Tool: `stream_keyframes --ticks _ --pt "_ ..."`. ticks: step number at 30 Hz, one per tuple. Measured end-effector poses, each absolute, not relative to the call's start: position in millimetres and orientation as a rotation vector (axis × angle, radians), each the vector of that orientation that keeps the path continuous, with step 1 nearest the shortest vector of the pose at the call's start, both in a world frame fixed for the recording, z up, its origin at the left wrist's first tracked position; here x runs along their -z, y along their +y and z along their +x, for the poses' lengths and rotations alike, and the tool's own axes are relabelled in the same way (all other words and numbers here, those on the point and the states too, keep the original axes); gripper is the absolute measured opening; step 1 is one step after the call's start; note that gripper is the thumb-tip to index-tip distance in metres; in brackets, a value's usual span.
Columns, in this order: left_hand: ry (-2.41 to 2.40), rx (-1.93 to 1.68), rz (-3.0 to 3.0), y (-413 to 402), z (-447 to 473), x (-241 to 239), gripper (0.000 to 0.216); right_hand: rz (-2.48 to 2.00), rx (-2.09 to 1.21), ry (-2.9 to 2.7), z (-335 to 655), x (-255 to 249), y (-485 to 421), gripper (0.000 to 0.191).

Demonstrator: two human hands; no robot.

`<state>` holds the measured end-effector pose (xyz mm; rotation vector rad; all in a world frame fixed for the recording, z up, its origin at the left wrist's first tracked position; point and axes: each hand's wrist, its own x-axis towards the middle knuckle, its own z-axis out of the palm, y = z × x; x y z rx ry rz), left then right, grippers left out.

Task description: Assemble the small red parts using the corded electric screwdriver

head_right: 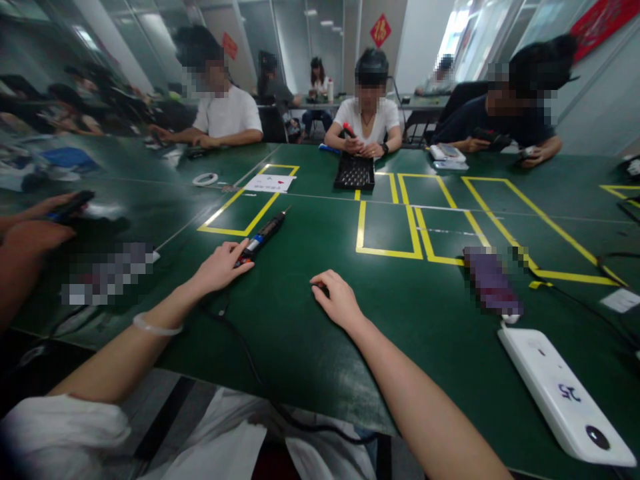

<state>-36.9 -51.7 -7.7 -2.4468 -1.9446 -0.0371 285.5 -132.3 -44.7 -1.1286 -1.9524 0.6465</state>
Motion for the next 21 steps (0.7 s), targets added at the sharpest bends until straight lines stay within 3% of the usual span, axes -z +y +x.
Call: stream_keyframes --ticks 8,14,21 --pt "-2.165 0.014 -2.313 -8 -112 8 0.072 -1.124 -0.645 -1.957 285 45 -133 0.014" --pt "-1.987 0.1 -2.253 -11 -118 3 0.068 -1.147 -0.656 -1.962 286 45 -132 0.013" --pt "-1.964 0.176 -2.124 -35 -90 -4 0.033 -1.156 -0.656 -1.966 286 45 -132 0.013"
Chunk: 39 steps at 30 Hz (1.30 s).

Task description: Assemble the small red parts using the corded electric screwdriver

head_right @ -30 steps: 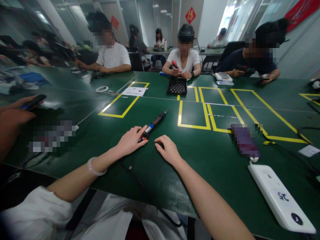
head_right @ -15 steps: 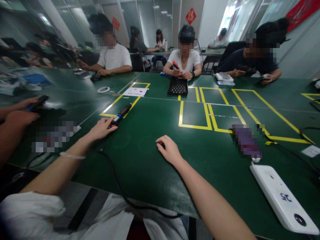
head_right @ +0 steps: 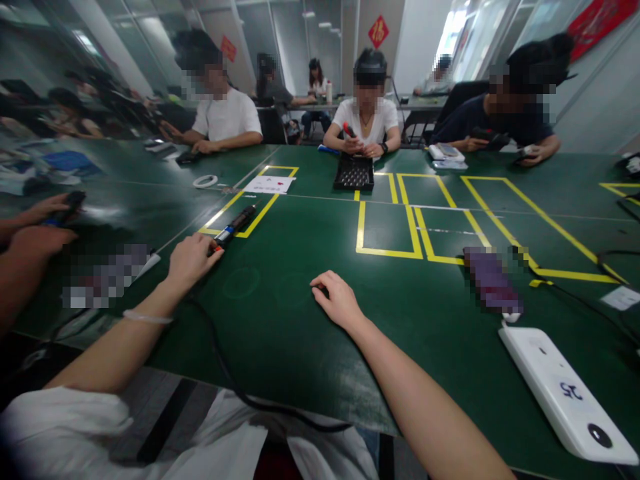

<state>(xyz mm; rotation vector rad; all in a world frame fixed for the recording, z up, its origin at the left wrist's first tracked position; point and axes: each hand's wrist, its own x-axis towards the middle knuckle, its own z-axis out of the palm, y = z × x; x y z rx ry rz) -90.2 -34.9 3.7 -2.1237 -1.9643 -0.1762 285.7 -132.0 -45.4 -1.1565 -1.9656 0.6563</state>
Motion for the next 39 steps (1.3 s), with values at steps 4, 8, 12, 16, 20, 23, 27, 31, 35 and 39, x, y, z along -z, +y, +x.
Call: stream_keyframes --ticks 4,8,12,16,20,23,27,31,35,39 --pt "-2.001 0.419 -2.15 -46 -55 -17 0.033 -1.156 -0.67 -1.954 285 44 -132 0.013" --pt "-2.019 0.924 -2.809 -64 8 -24 0.034 -1.113 -0.792 -1.869 284 44 -131 0.013" --pt "-1.908 1.175 -3.482 -85 70 -19 0.044 -1.014 -1.102 -1.671 285 46 -128 0.019" --pt "-1.912 1.168 -3.844 -96 95 -6 0.066 -0.846 -1.304 -1.571 285 46 -128 0.024" --pt "-2.072 1.195 -3.826 -96 95 9 0.073 -0.803 -1.344 -1.626 282 45 -129 0.02" --pt "-2.211 1.428 -3.668 -91 94 16 0.057 -0.838 -1.283 -1.6 281 47 -128 0.02" --pt "-2.23 1.52 -3.62 -87 93 21 0.038 -0.914 -1.166 -1.605 281 53 -126 0.018" --pt "-1.961 1.373 -3.677 -90 92 20 0.032 -0.959 -1.086 -1.66 281 54 -127 0.018" --pt "-1.77 1.343 -3.557 -95 92 17 0.026 -0.988 -1.062 -1.626 281 51 -128 0.019" --pt "-1.638 1.319 -3.505 -98 93 16 0.02 -1.017 -0.999 -1.651 282 48 -128 0.013"
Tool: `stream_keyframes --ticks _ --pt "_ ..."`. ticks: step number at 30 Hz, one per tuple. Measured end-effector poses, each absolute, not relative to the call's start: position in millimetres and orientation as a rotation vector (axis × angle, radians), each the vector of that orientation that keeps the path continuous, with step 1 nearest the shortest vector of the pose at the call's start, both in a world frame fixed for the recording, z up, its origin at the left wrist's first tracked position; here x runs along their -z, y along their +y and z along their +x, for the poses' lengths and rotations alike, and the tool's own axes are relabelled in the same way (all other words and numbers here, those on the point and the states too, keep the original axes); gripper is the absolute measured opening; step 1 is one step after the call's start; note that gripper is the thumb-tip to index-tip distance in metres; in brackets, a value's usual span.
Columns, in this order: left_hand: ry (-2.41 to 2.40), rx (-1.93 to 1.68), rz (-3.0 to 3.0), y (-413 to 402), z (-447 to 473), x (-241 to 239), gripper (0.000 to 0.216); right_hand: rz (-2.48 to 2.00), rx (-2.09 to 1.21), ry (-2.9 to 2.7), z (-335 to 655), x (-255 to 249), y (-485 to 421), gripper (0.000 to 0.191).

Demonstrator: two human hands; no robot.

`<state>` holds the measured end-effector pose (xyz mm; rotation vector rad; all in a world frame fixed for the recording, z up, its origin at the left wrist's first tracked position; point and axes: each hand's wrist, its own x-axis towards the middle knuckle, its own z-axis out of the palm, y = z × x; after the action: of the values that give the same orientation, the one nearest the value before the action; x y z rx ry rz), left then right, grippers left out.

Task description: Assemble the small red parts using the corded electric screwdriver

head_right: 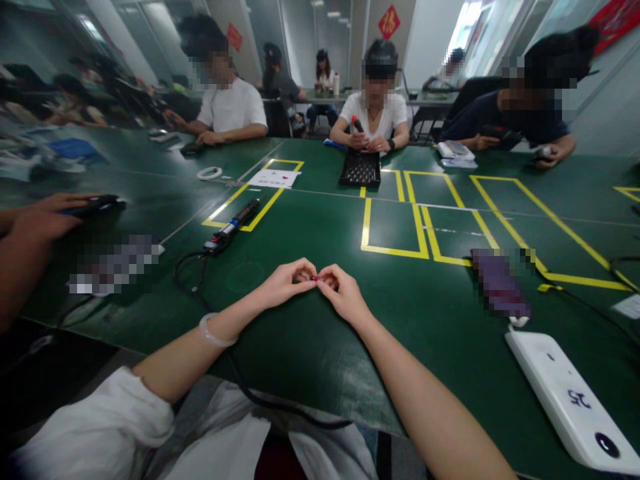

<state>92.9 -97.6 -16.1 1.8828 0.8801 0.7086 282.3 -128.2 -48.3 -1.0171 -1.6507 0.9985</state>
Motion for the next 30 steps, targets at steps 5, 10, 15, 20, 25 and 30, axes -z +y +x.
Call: stream_keyframes --ticks 5,10,15,20,25,30 --pt "0.86 -0.785 1.979 -98 92 17 0.015 -0.992 -0.968 -1.644 282 49 -127 0.018" --pt "0.856 -0.809 2.043 -98 91 17 0.014 -0.997 -0.953 -1.648 281 49 -127 0.017" --pt "0.873 -0.782 2.075 -99 91 15 0.02 -1.009 -0.891 -1.699 283 48 -127 0.013" --pt "0.885 -0.669 2.113 -91 81 2 0.046 -1.043 -0.88 -1.681 284 48 -126 0.014" --pt "1.203 -0.53 2.328 -60 31 -12 0.055 -1.075 -0.908 -1.686 285 47 -128 0.015" --pt "1.961 -0.32 2.406 -13 -61 -5 0.077 -1.094 -0.937 -1.689 284 47 -128 0.016"
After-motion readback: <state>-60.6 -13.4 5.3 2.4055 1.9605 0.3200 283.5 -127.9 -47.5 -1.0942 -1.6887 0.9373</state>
